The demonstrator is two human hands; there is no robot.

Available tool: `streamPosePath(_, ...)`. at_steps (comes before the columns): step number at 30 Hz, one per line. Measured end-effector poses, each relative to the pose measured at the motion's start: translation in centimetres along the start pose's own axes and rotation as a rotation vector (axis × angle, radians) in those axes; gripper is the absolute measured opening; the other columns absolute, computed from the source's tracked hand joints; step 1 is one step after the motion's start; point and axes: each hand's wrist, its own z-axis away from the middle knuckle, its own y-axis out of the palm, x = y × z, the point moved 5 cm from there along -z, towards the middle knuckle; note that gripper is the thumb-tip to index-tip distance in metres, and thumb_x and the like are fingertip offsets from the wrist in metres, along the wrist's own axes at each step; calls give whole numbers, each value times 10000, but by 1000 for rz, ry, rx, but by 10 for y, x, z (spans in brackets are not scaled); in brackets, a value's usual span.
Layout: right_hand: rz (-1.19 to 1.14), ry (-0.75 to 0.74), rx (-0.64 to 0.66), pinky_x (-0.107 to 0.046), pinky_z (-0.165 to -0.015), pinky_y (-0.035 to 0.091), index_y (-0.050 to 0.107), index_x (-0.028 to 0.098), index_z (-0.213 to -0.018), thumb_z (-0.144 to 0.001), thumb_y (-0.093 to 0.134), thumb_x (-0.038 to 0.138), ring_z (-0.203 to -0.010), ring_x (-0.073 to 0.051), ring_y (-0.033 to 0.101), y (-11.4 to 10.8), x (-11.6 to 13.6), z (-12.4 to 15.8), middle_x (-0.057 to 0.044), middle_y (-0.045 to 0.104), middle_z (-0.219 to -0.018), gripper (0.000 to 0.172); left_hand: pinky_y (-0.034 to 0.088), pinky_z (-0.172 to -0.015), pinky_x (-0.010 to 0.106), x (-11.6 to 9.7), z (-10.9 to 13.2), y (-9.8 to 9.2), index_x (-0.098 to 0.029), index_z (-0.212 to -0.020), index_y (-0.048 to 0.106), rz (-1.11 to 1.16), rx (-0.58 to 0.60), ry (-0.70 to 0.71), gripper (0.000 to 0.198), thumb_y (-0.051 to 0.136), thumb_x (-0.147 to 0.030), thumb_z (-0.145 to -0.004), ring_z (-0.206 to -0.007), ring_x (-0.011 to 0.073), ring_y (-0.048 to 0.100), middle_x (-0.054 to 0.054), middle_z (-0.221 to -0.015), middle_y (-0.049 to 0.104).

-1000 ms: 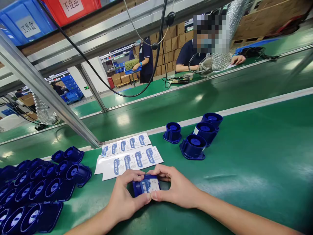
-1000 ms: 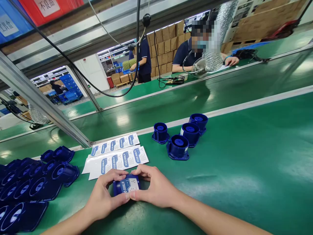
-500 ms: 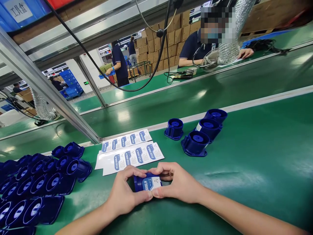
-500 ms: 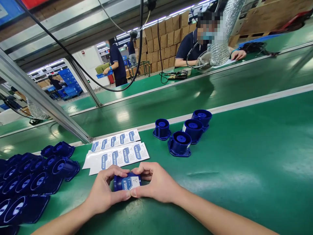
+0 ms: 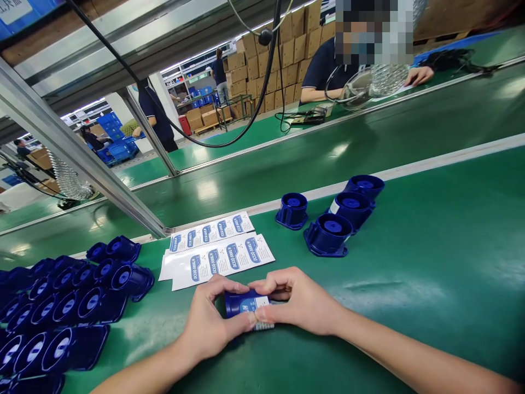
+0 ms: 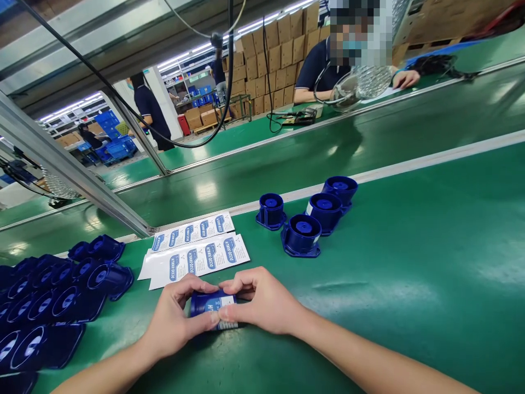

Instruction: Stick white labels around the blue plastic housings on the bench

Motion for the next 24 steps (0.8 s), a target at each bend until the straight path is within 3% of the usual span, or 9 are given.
streamPosePath(3, 37, -31, -11, -492, -986, 596, 698, 210, -635, -661, 936, 556, -1206, -398, 736, -2, 0, 0, -139, 853, -985, 421, 557, -852, 397, -5, 1, 3, -213, -947, 801, -18, -26, 48, 218, 837, -307, -753, -872, 251, 718, 72, -912, 775)
streamPosePath(7, 53, -43, -3, -466, -951, 595, 737, 214, -637, -679, 921, 562, -1212, -396, 732, -3, -3, -1, -121, 856, -911, 396, 547, -896, 418, -10, 2, 9, -225, -1006, 784, -75, -15, 70, 212, 780, -262, -798, -921, 262, 726, 68, -937, 789)
streamPosePath(9, 76, -54, -11, -445, -899, 596, 730, 209, -636, -683, 911, 578, -1131, -379, 763, -4, -4, -3, -105, 850, -850, 414, 540, -901, 421, -12, 3, 10, -223, -998, 773, -91, -26, 73, 180, 751, -270, -826, -935, 265, 722, 66, -930, 795)
streamPosePath(13, 141, -89, -60, -375, -694, 552, 684, 194, -649, -728, 855, 604, -783, -280, 765, -8, 0, -8, -86, 823, -780, 450, 521, -906, 421, -11, 1, 11, -217, -1024, 755, -106, -46, 82, 180, 697, -325, -892, -937, 268, 703, 51, -852, 789)
streamPosePath(16, 294, -200, -64, -377, -755, 543, 720, 193, -755, -823, 780, 521, -813, -258, 738, -4, 11, -3, -80, 816, -850, 340, 520, -906, 406, -2, 0, 12, -199, -1067, 718, -42, -95, 61, 258, 658, -420, -947, -916, 256, 708, 54, -869, 775)
streamPosePath(18, 475, -300, -40, -388, -846, 536, 738, 207, -920, -755, 848, 440, -920, -270, 718, 5, 17, 4, -69, 798, -977, 306, 527, -896, 393, 5, 1, 13, -192, -1106, 684, 30, -111, 53, 330, 614, -490, -985, -912, 247, 710, 64, -924, 766)
streamPosePath(20, 634, -366, -54, -382, -863, 520, 683, 222, -1000, -626, 920, 323, -973, -275, 675, 14, 19, 10, -62, 741, -1064, 454, 526, -906, 385, 10, 3, 15, -191, -1161, 647, 77, -111, 75, 374, 568, -527, -1017, -932, 240, 698, 69, -966, 745)
streamPosePath(24, 666, -301, -134, -350, -783, 480, 569, 226, -862, -559, 907, 226, -902, -242, 621, 21, 13, 10, -20, 640, -982, 454, 497, -939, 378, 13, 8, 17, -202, -1220, 595, 75, -112, 126, 369, 502, -520, -1059, -983, 224, 651, 65, -1025, 686)
